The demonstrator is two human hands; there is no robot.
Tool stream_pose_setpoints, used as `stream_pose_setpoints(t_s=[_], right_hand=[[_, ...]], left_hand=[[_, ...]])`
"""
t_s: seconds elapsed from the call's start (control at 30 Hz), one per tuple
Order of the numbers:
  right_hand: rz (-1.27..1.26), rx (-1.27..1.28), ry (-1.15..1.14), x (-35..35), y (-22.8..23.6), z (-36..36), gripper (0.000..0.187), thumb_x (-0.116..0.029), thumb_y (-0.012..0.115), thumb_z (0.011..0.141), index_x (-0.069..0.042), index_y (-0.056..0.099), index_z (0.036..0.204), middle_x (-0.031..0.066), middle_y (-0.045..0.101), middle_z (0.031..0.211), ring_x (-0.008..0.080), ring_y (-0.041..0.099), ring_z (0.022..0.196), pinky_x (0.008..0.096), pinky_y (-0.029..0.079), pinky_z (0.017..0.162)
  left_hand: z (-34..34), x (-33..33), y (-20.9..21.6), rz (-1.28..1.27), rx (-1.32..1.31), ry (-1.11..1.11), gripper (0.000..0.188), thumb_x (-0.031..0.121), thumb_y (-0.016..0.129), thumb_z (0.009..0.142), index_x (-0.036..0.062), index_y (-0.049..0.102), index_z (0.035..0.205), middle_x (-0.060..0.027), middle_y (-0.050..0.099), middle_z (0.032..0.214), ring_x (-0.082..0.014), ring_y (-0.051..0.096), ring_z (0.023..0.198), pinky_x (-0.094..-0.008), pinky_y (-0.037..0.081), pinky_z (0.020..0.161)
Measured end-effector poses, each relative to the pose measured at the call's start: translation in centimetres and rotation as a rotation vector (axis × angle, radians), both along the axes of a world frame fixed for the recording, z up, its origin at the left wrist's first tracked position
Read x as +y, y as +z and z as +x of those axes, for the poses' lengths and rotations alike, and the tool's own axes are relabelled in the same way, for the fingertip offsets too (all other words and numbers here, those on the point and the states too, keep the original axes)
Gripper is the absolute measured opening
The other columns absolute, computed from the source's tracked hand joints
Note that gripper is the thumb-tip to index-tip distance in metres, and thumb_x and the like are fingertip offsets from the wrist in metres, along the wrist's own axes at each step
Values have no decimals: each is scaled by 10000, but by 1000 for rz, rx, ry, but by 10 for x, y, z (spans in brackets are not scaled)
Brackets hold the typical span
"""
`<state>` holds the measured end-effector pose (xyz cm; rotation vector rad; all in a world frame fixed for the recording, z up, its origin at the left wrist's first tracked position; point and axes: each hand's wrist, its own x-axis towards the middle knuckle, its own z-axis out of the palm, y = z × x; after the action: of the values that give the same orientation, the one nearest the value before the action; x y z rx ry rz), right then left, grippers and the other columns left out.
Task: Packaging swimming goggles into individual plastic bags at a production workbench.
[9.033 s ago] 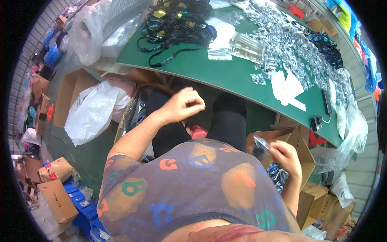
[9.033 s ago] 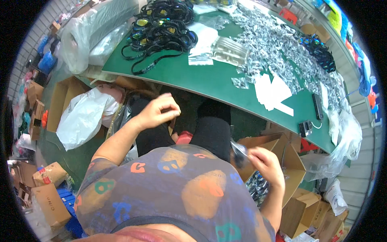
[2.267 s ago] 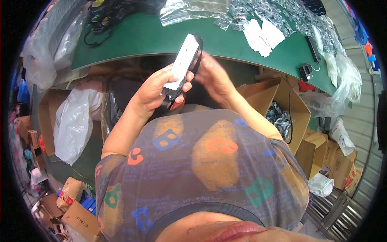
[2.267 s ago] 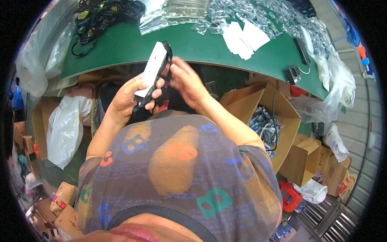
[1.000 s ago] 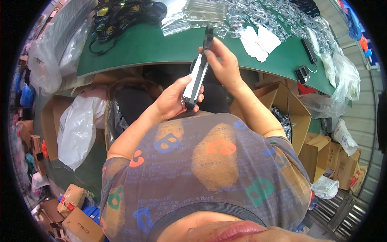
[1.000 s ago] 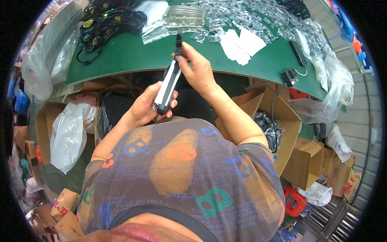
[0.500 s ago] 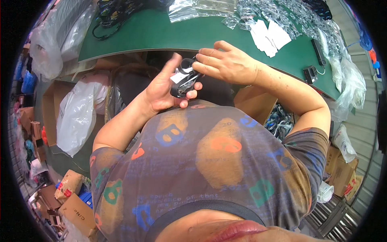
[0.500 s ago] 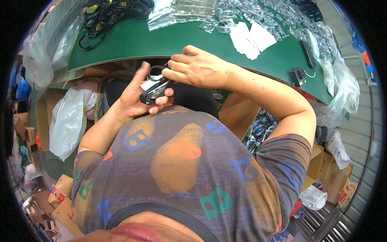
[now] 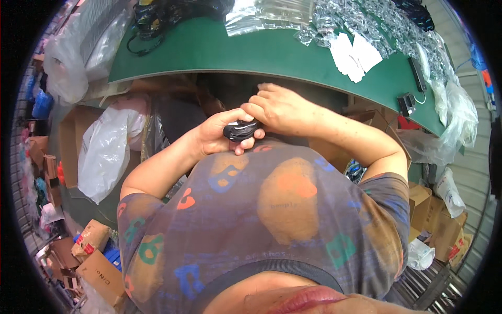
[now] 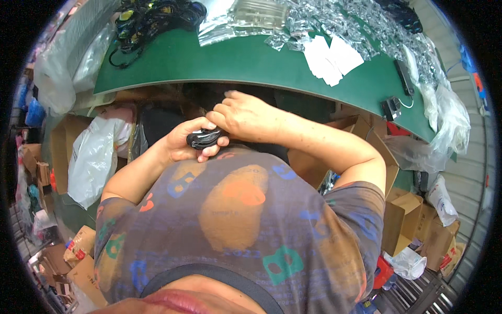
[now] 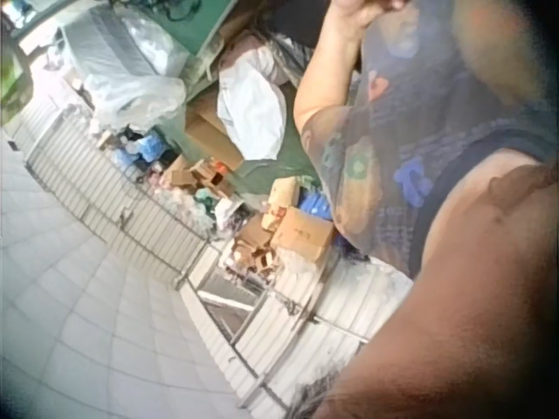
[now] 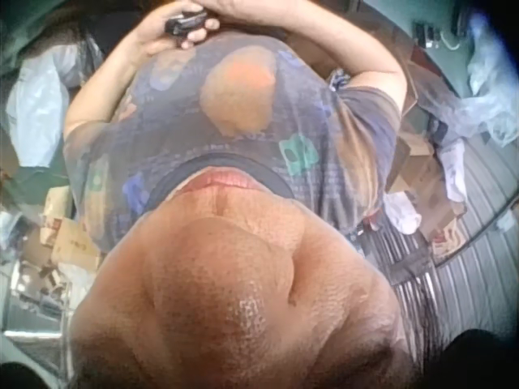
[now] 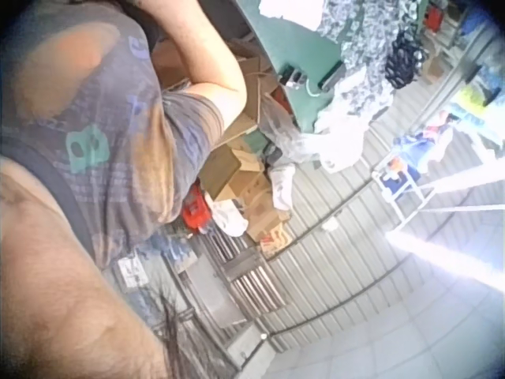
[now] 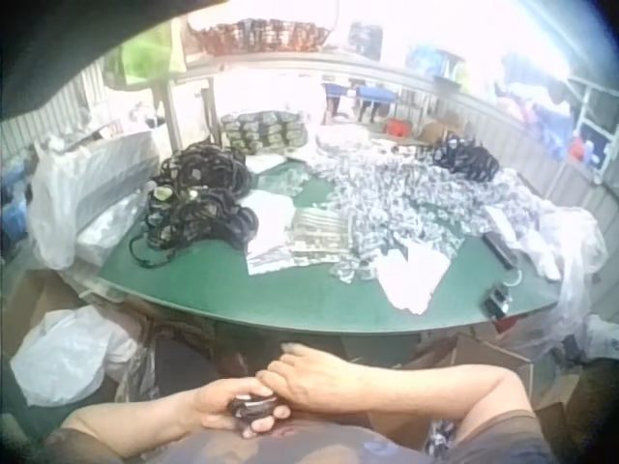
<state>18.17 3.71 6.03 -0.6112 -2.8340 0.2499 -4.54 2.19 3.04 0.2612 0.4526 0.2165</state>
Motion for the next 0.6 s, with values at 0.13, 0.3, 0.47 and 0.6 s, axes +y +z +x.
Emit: stream_pose_setpoints(t_s=[0.13, 0.3, 0.47, 0.6], right_hand=[[-268, 148, -74, -2, -2, 9, 284, -217, 733, 813, -41, 584, 979, 149, 667, 919, 356, 668, 883, 456, 542, 787], [-663, 185, -281, -3, -12, 14, 345, -212, 715, 813, -39, 597, 1087, 213, 689, 982, 418, 670, 958, 483, 542, 808], [-816, 552, -367, -14, -41, 2, 542, -302, 761, 889, -40, 551, 1314, 186, 704, 1105, 343, 701, 1033, 418, 547, 889], [-807, 694, -532, -22, -51, 4, 467, -292, 765, 908, -40, 584, 1257, 152, 698, 1056, 274, 688, 972, 396, 532, 864]], left_hand=[[-8, 12, 2, 255, 114, -27, 811, 748, 335, 992, 76, 514, 1409, -157, 694, 935, -247, 696, 667, -333, 576, 567], [-12, 13, -27, 1146, 282, 244, 783, 177, 771, 873, 81, 393, 1553, -92, 541, 1415, -171, 571, 1226, -354, 490, 1021], [14, 23, -6, 1034, 394, 323, 465, 216, 730, 956, 9, 601, 1352, -77, 665, 1251, -164, 613, 1167, -346, 476, 1041], [25, 61, -2, 1128, 337, 270, 480, 197, 824, 887, 25, 639, 1296, -35, 685, 1147, -126, 637, 1078, -312, 511, 973]])
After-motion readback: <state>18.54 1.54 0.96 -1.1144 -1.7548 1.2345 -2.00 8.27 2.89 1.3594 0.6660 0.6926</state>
